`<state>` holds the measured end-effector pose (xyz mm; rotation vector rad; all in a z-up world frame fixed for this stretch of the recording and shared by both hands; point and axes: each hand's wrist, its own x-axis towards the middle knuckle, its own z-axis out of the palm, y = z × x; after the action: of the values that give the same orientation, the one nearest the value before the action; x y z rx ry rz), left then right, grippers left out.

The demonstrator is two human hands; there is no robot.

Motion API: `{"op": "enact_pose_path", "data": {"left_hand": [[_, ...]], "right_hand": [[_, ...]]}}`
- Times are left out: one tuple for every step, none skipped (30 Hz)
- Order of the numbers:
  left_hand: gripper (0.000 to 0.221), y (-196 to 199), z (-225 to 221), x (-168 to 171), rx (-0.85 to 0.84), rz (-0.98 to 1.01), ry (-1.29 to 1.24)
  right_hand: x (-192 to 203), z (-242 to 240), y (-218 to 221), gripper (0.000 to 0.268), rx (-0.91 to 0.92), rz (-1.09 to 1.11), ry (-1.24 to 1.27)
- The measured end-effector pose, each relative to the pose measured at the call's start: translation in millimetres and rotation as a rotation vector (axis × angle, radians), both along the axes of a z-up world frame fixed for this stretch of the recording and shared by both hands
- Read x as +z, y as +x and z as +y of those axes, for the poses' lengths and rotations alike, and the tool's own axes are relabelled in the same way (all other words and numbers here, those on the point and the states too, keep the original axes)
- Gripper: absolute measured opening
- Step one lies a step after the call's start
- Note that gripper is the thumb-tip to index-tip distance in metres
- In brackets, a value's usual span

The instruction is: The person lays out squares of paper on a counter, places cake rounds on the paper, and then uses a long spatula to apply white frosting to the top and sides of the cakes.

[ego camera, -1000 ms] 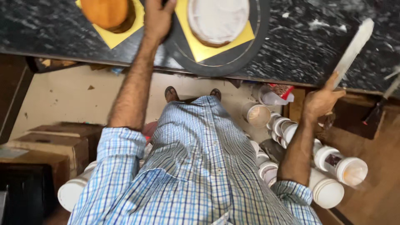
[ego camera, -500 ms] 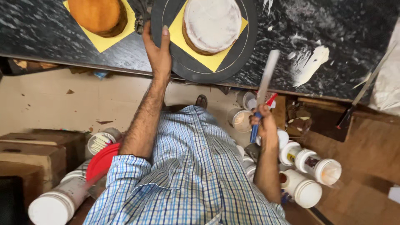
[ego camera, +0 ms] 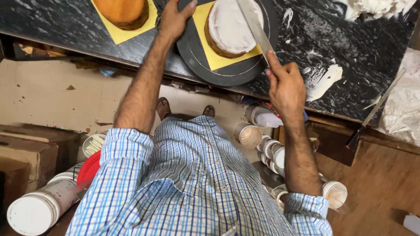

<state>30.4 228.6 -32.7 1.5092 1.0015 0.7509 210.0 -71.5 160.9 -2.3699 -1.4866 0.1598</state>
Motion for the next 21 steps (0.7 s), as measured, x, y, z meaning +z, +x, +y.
{"op": "enact_pose_path", "data": {"left_hand": [[0.057, 2.6, 3.9, -2.5, -0.018, -0.026, 0.04], [0.057, 4.6, 8.4, -5.2, -0.036, -0.052, 0.081], [0.057, 4.7, 12.8, -8.0, -0.031, -0.05, 0.078], [0.055, 4.8, 16.4, -10.2, -0.039, 0.006, 0.054], [0.054, 6.6, 15.7, -12.6, -0.052, 0.057, 0.027], [0.054, 6.3, 13.4, -14.3, -0.052, 0.055, 0.022], [0.054, 5.1, 12.2, -14.4, -0.03, 0.094, 0.023], [0.054, 4.0, 9.8, -13.9, -0.009, 0.134, 0.024], [0.054, 4.5, 6.1, -13.4, -0.008, 0.129, 0.021], [0.054, 5.0, 1.6, -13.0, 0.02, 0.123, 0.006], [0.053, 1.3, -4.5, -13.5, 0.048, 0.124, -0.01], [0.053, -2.1, -12.9, -14.5, 0.05, 0.126, -0.015], [0.054, -3.2, -22.9, -15.4, 0.099, 0.011, 0.0], [0.056, -4.1, -34.5, -16.3, 0.146, -0.105, 0.015], [0.056, -4.5, -50.8, -17.2, 0.143, -0.104, 0.009], [0.06, -5.3, -69.6, -17.2, 0.252, -0.116, 0.063], [0.065, -5.0, -90.3, -15.5, 0.36, -0.132, 0.116], [0.061, -6.3, -116.9, -11.6, 0.367, -0.218, -0.037], [0.058, -6.9, -146.0, -4.6, 0.377, -0.305, -0.188], [0.065, -4.1, -172.3, 5.0, 0.362, -0.312, -0.341], [0.075, -4.1, -194.1, 15.4, 0.347, -0.317, -0.49]], "right_hand": [[3.2, 3.2, -2.0, 0.042, 0.026, 0.0, -0.087], [6.1, 1.7, -4.3, 0.042, 0.03, -0.001, -0.088], [7.5, -3.6, -7.8, 0.043, 0.086, -0.02, -0.135], [6.9, -9.7, -10.5, 0.045, 0.141, -0.039, -0.181], [5.6, -17.9, -10.8, 0.045, 0.141, -0.041, -0.186], [3.5, -27.1, -9.3, 0.048, 0.205, -0.132, -0.165], [0.7, -35.2, -5.9, 0.05, 0.27, -0.224, -0.142], [-2.3, -43.3, -1.2, 0.05, 0.271, -0.226, -0.145], [-4.3, -51.4, 5.5, 0.056, 0.219, -0.386, -0.164], [-5.3, -58.2, 13.6, 0.063, 0.166, -0.545, -0.182], [-6.6, -61.4, 22.0, 0.063, 0.17, -0.542, -0.185], [-7.8, -61.4, 31.2, 0.057, 0.116, -0.459, -0.093], [-10.2, -61.5, 37.2, 0.051, 0.057, -0.377, -0.001], [-14.0, -61.3, 39.4, 0.051, 0.055, -0.376, -0.003], [-17.7, -62.1, 39.5, 0.05, 0.057, -0.238, -0.008], [-20.9, -63.4, 37.6, 0.05, 0.057, -0.099, -0.011], [-23.8, -65.5, 32.7, 0.05, 0.055, -0.102, -0.021], [-28.0, -66.7, 23.7, 0.049, 0.055, -0.051, -0.038], [-30.3, -65.4, 16.6, 0.049, 0.061, -0.002, -0.053], [-29.0, -66.6, 9.4, 0.049, 0.065, -0.007, -0.06], [-27.0, -68.0, 0.7, 0.049, 0.064, -0.002, -0.061]]}}
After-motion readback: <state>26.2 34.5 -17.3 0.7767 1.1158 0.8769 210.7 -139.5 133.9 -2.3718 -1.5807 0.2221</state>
